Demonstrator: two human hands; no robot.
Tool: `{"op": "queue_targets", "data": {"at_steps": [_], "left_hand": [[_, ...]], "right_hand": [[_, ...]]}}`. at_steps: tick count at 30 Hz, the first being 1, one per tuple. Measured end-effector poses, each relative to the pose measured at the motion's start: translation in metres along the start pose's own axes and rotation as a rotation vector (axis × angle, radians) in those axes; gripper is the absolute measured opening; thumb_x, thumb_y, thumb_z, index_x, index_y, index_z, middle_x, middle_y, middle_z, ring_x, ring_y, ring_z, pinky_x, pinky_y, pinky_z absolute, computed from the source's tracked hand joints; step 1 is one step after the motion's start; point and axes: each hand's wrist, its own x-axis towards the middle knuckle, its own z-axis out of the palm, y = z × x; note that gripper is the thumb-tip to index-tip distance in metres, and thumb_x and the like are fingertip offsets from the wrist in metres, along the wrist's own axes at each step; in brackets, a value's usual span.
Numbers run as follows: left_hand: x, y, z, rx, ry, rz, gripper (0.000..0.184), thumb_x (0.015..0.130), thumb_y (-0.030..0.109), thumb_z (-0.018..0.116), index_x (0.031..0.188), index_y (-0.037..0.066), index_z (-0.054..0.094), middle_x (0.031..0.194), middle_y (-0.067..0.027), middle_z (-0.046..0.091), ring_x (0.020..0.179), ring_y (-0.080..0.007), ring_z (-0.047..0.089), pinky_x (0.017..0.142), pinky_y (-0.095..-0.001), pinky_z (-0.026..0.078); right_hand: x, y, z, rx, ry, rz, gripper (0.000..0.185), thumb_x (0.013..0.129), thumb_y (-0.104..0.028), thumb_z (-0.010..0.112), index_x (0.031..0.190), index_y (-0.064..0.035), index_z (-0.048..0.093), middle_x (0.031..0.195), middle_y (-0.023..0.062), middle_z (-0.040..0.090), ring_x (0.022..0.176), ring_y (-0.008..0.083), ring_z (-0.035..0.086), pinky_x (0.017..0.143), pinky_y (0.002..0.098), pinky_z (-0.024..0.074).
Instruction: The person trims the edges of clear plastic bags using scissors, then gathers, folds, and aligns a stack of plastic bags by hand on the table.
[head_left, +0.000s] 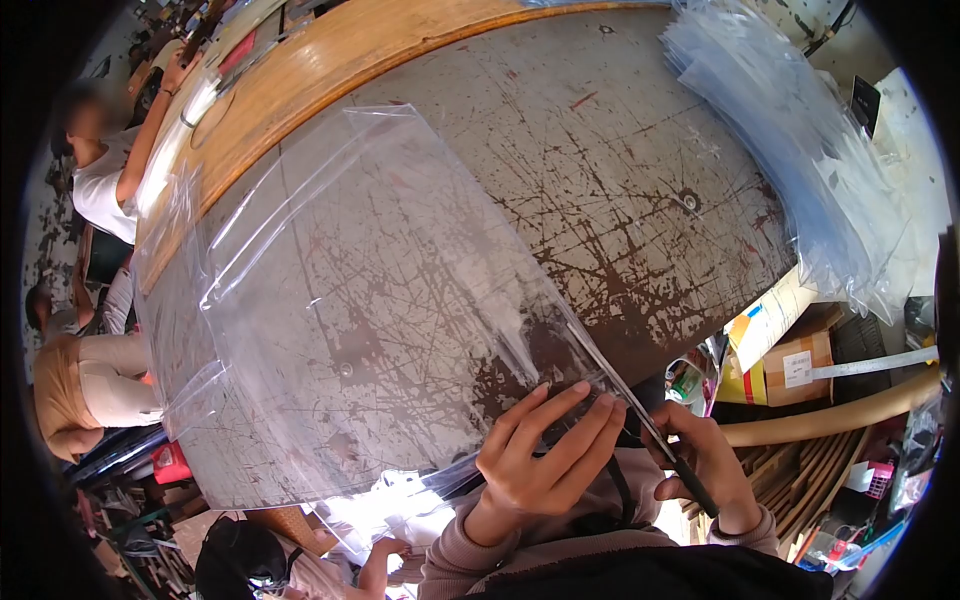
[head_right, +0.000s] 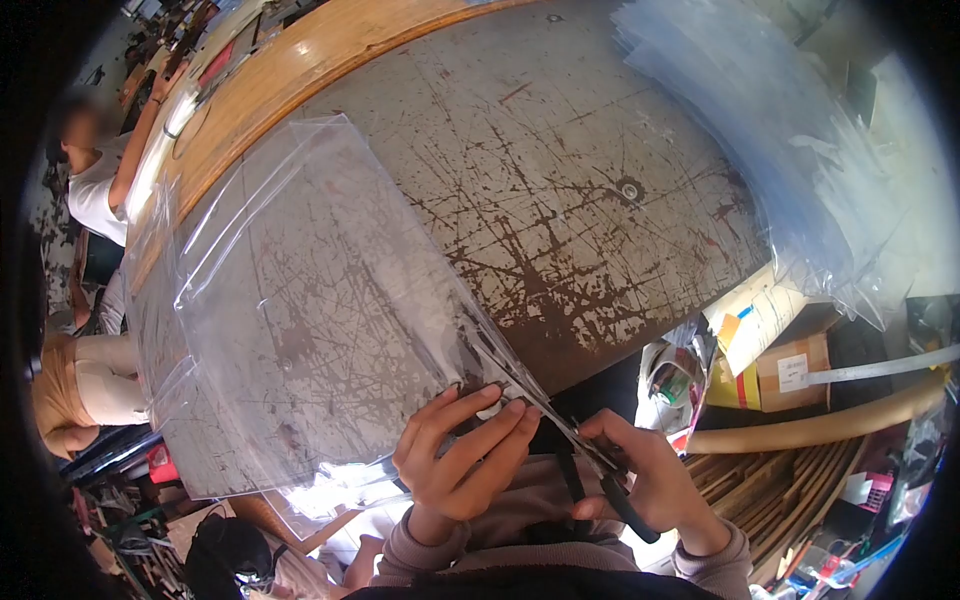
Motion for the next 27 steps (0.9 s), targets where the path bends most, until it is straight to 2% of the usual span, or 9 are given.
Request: {"op": "queue_targets", "data": {"at_steps": [2,4,10,13,15,21,24,27], "left_hand": [[0.0011,0.0007,0.0003,-0.002,0.003,-0.002,0.017,0.07,0.013,0.065,0.085,0.016,0.071,0.095,0.0061,0.066,0.088,-0.016,0.063,0.074,-0.0299,0.051],[0.004,0.002,0.0002,0.012,0.006,-0.026,0.012,0.066,0.012,0.073,0.076,0.018,0.072,0.084,0.0083,0.065,0.081,-0.0145,0.064,0.07,-0.0313,0.052],[0.0044,0.0021,-0.0002,0.006,0.006,-0.022,0.012,0.065,0.011,0.073,0.076,0.017,0.071,0.084,0.0074,0.066,0.082,-0.0149,0.064,0.07,-0.0325,0.053],[0.0037,0.002,0.0,0.003,0.008,-0.024,0.012,0.065,0.011,0.073,0.076,0.017,0.071,0.084,0.0073,0.066,0.082,-0.0153,0.064,0.07,-0.0331,0.054],[0.0035,0.0015,-0.0002,0.01,0.006,-0.018,0.013,0.066,0.01,0.073,0.076,0.017,0.071,0.084,0.0073,0.066,0.082,-0.0154,0.064,0.07,-0.0334,0.054],[0.0012,0.0026,-0.0002,0.01,0.005,-0.015,0.013,0.066,0.01,0.073,0.077,0.018,0.072,0.085,0.0078,0.066,0.082,-0.0148,0.064,0.071,-0.034,0.054],[-0.0008,0.0012,0.0001,-0.001,0.002,-0.002,0.013,0.066,0.011,0.073,0.077,0.018,0.072,0.085,0.0083,0.066,0.082,-0.0143,0.064,0.071,-0.0338,0.054],[-0.0008,0.0002,-0.0001,-0.004,0.008,-0.004,0.014,0.065,0.011,0.073,0.077,0.019,0.072,0.086,0.0083,0.066,0.082,-0.014,0.064,0.072,-0.0333,0.054]], "right_hand": [[-0.0007,0.0034,-0.0005,0.002,-0.001,-0.008,0.063,0.063,-0.035,0.083,0.103,-0.0015,0.049,0.07,0.0035,0.055,0.063,0.0091,0.048,0.058,0.0241,0.0403],[-0.0017,0.006,-0.0001,0.003,0.0,-0.017,0.062,0.063,-0.034,0.084,0.102,-0.0017,0.049,0.068,0.0028,0.054,0.06,0.0083,0.047,0.055,0.0232,0.039],[-0.0033,0.0036,0.0008,-0.043,0.042,-0.042,0.058,0.061,-0.033,0.085,0.098,-0.0026,0.052,0.064,0.0013,0.055,0.055,0.0067,0.045,0.05,0.0224,0.0361],[-0.0048,0.0046,0.0008,-0.04,0.047,-0.039,0.058,0.06,-0.034,0.085,0.097,-0.0028,0.054,0.064,0.0013,0.055,0.056,0.0064,0.045,0.051,0.0219,0.0362],[-0.0063,0.0039,0.0014,-0.012,0.054,0.063,0.057,0.061,-0.034,0.085,0.097,-0.0032,0.054,0.065,0.0013,0.056,0.058,0.0059,0.046,0.053,0.0215,0.0369],[-0.0031,0.0068,0.0093,0.141,0.067,0.023,0.061,0.062,-0.04,0.084,0.1,-0.0044,0.053,0.069,0.0012,0.055,0.064,0.0072,0.048,0.059,0.0232,0.0386],[0.0018,0.0064,0.006,0.032,0.021,-0.002,0.063,0.062,-0.042,0.083,0.102,-0.0043,0.052,0.071,0.0012,0.055,0.066,0.0085,0.049,0.061,0.0238,0.0398],[0.0035,0.0064,0.0079,0.086,0.028,-0.005,0.064,0.063,-0.041,0.083,0.103,-0.0037,0.051,0.072,0.0011,0.054,0.067,0.0092,0.049,0.062,0.024,0.0404]]}}
